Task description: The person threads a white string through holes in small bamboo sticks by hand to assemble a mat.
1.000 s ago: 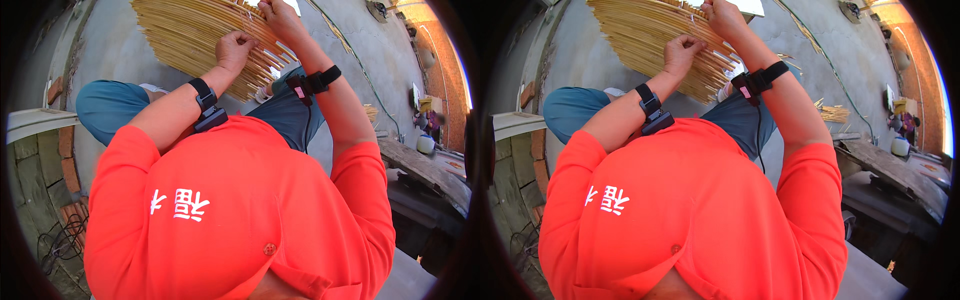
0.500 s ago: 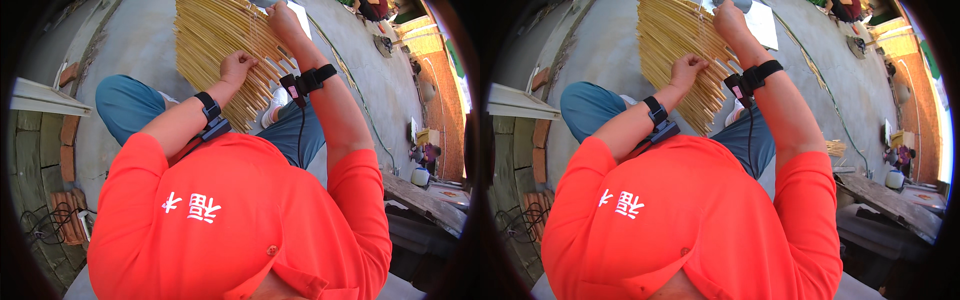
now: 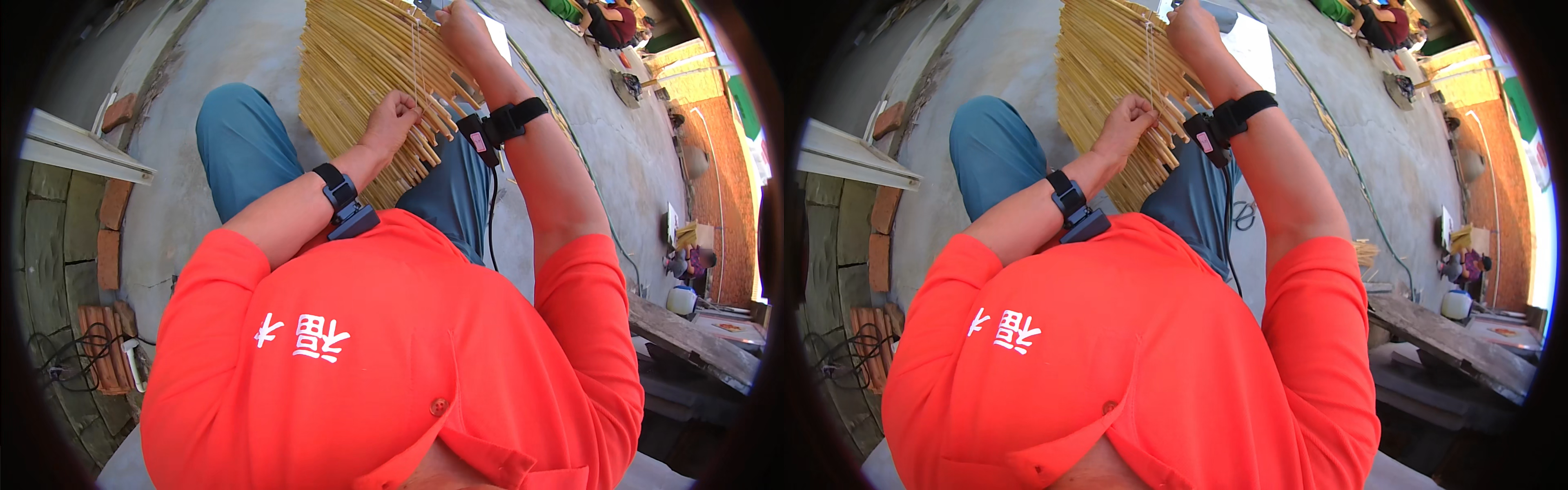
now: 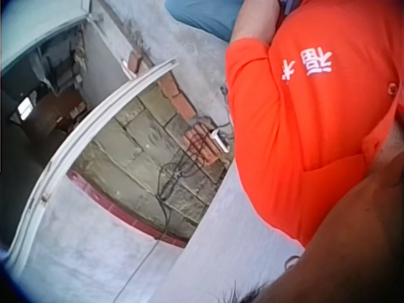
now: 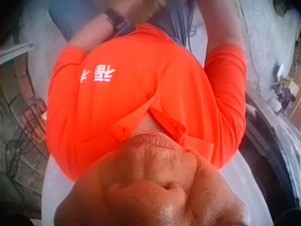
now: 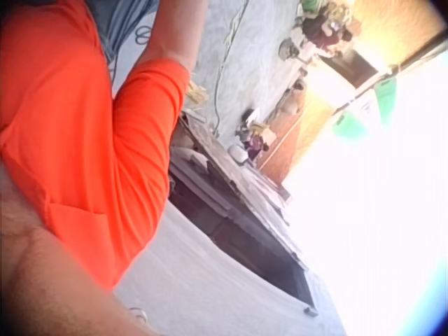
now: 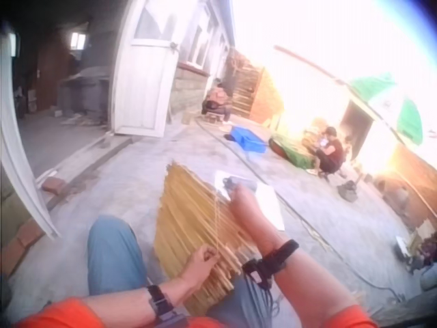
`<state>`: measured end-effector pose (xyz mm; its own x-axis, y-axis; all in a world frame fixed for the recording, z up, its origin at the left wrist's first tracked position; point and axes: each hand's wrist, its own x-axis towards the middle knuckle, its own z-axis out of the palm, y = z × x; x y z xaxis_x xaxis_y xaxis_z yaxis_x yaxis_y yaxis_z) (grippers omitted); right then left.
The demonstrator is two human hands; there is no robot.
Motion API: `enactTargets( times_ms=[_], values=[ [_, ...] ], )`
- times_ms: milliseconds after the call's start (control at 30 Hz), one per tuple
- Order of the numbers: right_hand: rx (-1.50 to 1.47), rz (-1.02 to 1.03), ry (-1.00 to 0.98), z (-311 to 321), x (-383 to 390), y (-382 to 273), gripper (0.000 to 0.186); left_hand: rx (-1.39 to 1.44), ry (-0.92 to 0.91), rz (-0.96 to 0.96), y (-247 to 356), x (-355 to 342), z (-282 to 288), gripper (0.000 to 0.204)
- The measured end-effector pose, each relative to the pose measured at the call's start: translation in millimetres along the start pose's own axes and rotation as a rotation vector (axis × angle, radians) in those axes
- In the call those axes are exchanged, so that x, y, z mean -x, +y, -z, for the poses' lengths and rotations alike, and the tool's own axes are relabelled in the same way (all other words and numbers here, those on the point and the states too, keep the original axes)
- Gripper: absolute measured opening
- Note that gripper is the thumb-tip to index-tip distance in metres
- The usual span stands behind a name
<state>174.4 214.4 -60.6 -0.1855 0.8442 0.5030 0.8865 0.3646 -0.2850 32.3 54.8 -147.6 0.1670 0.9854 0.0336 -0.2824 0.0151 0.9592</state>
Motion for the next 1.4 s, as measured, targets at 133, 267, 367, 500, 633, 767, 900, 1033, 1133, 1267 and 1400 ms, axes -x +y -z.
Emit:
enactTargets(
  times_ms=[133, 267, 367, 500, 633, 767, 900, 1033, 1133, 1267, 1400],
  values=[
    [-0.213, -0.113, 0.009, 48.2, 20.4, -68.8, 0.015, 0.028, -0.033, 0.027, 13.4, 21.2, 17.5, 0.024],
    [-1.156, -0.472, -0.237, 70.7, 26.1, -42.4, 0.012, -0.058, -0.044, -0.023, 22.1, 30.5, 9.6, 0.037],
    [-1.165, -0.456, -0.206, 67.4, 45.8, -43.0, 0.023, -0.075, 0.088, -0.092, 19.3, 36.5, 3.5, 0.033],
    [-1.095, -0.561, -0.159, 72.5, 93.7, -52.6, 0.055, 0.012, 0.0, 0.033, 11.0, 30.3, 19.6, 0.028],
    [-1.197, -0.704, -0.266, 81.4, 154.2, -52.3, 0.059, 0.054, -0.013, 0.115, 17.4, 32.0, 15.1, 0.021],
    [-1.024, -0.418, -0.29, 54.0, 196.2, -61.1, 0.034, 0.091, -0.067, 0.245, 34.1, 36.4, 10.7, 0.015],
    [-0.993, -0.389, -0.185, 39.1, 197.5, -65.9, 0.024, 0.015, -0.11, 0.308, 48.3, 39.8, 9.5, 0.01],
    [-1.056, -0.398, -0.191, 39.2, 194.6, -67.5, 0.023, 0.073, -0.204, 0.385, 53.3, 36.3, 20.5, 0.01],
    [-1.101, -0.412, -0.179, 37.5, 193.1, -66.5, 0.024, 0.112, -0.273, 0.433, 56.2, 34.8, 27.2, 0.014],
    [-0.987, -0.443, -0.297, 45.6, 196.4, -65.6, 0.027, 0.058, -0.228, 0.42, 59.3, 41.0, 27.8, 0.027],
    [-1.055, -0.476, -0.239, 43.8, 203.8, -73.1, 0.029, 0.097, -0.154, 0.372, 57.0, 47.1, 29.5, 0.039]
  ],
)
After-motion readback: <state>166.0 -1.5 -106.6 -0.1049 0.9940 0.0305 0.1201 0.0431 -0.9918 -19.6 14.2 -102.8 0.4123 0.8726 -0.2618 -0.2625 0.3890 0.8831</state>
